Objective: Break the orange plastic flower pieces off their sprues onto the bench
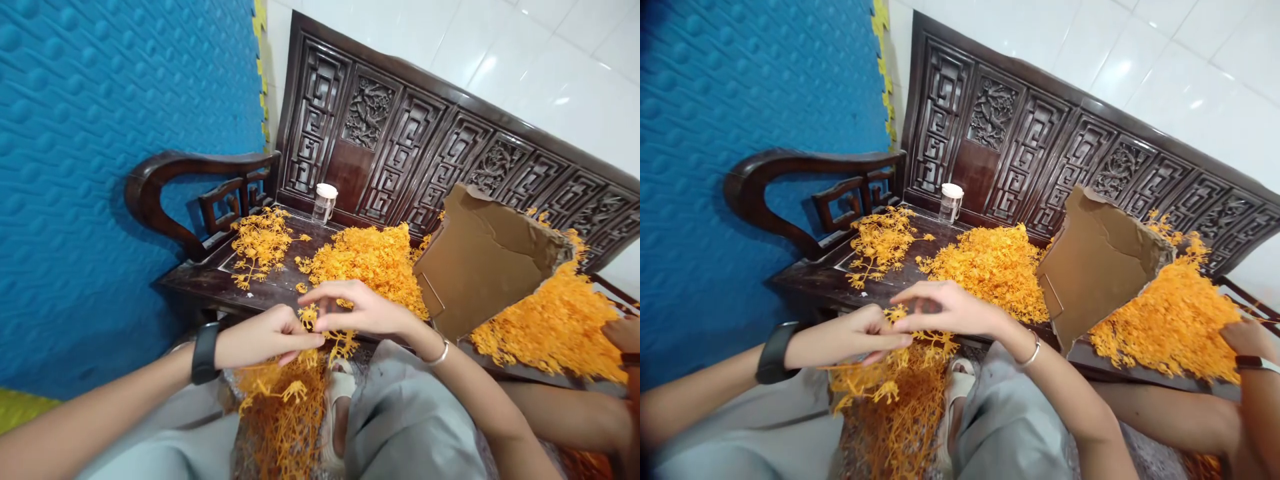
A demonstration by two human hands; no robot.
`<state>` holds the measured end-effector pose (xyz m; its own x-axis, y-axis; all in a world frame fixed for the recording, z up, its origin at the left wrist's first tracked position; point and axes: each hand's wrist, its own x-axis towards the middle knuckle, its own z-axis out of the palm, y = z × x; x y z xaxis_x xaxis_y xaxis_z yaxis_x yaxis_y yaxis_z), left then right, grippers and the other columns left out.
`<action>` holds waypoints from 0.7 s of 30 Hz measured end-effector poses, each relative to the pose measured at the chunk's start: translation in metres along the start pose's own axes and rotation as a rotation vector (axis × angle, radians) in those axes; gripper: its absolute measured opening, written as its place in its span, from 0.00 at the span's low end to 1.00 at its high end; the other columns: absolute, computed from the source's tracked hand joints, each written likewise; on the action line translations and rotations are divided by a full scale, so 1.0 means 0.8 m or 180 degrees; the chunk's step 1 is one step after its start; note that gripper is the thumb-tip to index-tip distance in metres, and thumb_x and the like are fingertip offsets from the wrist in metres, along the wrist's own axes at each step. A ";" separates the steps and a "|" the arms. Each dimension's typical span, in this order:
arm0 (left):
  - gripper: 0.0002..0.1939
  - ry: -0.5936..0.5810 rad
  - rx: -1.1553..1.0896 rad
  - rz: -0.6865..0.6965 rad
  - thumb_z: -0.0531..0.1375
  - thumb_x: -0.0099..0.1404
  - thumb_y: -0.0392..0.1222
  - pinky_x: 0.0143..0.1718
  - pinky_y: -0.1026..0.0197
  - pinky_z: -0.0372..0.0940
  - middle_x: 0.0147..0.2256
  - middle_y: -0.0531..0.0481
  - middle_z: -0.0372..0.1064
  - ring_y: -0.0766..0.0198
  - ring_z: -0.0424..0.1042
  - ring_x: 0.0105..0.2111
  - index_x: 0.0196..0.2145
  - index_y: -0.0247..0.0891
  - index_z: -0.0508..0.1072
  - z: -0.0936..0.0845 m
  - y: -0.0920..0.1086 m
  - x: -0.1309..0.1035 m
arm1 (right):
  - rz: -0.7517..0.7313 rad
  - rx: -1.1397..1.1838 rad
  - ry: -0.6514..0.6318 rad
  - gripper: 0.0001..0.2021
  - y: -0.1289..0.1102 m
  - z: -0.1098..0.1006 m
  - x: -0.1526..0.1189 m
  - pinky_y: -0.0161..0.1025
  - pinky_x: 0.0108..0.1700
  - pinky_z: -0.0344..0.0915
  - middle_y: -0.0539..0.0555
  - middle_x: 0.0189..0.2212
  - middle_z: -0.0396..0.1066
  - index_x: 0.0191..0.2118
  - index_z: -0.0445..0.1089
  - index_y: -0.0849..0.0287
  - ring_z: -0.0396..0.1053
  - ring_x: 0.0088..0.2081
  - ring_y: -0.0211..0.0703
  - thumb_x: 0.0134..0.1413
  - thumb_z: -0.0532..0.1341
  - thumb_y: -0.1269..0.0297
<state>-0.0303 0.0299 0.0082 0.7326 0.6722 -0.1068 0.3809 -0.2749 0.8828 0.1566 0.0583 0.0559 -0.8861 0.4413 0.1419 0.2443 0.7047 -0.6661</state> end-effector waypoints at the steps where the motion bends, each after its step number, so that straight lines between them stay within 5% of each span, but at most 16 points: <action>1: 0.27 0.0031 0.0036 -0.0012 0.52 0.60 0.52 0.19 0.66 0.48 0.10 0.58 0.52 0.72 0.50 0.13 0.09 0.36 0.60 0.001 -0.001 0.000 | -0.0027 -0.0157 -0.0041 0.13 -0.010 0.004 -0.002 0.33 0.36 0.63 0.53 0.35 0.68 0.43 0.66 0.62 0.64 0.32 0.34 0.54 0.58 0.60; 6: 0.25 0.0262 0.0287 0.0006 0.50 0.61 0.51 0.20 0.66 0.48 0.12 0.57 0.52 0.71 0.51 0.15 0.11 0.37 0.59 0.010 0.020 -0.015 | 0.0102 -0.0524 0.0296 0.07 -0.025 0.002 -0.024 0.33 0.34 0.60 0.49 0.27 0.64 0.31 0.66 0.61 0.61 0.29 0.33 0.55 0.57 0.63; 14: 0.22 0.1022 -0.0018 -0.0195 0.45 0.63 0.50 0.23 0.66 0.50 0.16 0.58 0.48 0.68 0.52 0.19 0.15 0.39 0.52 0.029 0.034 -0.027 | 0.1117 0.0913 0.1538 0.14 0.012 0.007 -0.032 0.30 0.24 0.52 0.45 0.18 0.56 0.22 0.56 0.60 0.54 0.21 0.31 0.52 0.58 0.60; 21: 0.22 0.1270 -0.0674 -0.0263 0.46 0.61 0.55 0.18 0.66 0.44 0.15 0.60 0.44 0.70 0.45 0.17 0.16 0.39 0.53 0.020 0.017 -0.010 | 0.1030 -0.0408 0.2455 0.14 0.014 0.013 -0.009 0.31 0.23 0.47 0.44 0.16 0.51 0.19 0.57 0.60 0.49 0.20 0.31 0.51 0.56 0.62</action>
<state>-0.0222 0.0095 0.0139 0.4144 0.9095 -0.0331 0.2748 -0.0904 0.9572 0.1616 0.0574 0.0402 -0.2592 0.8548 0.4496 0.5236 0.5155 -0.6783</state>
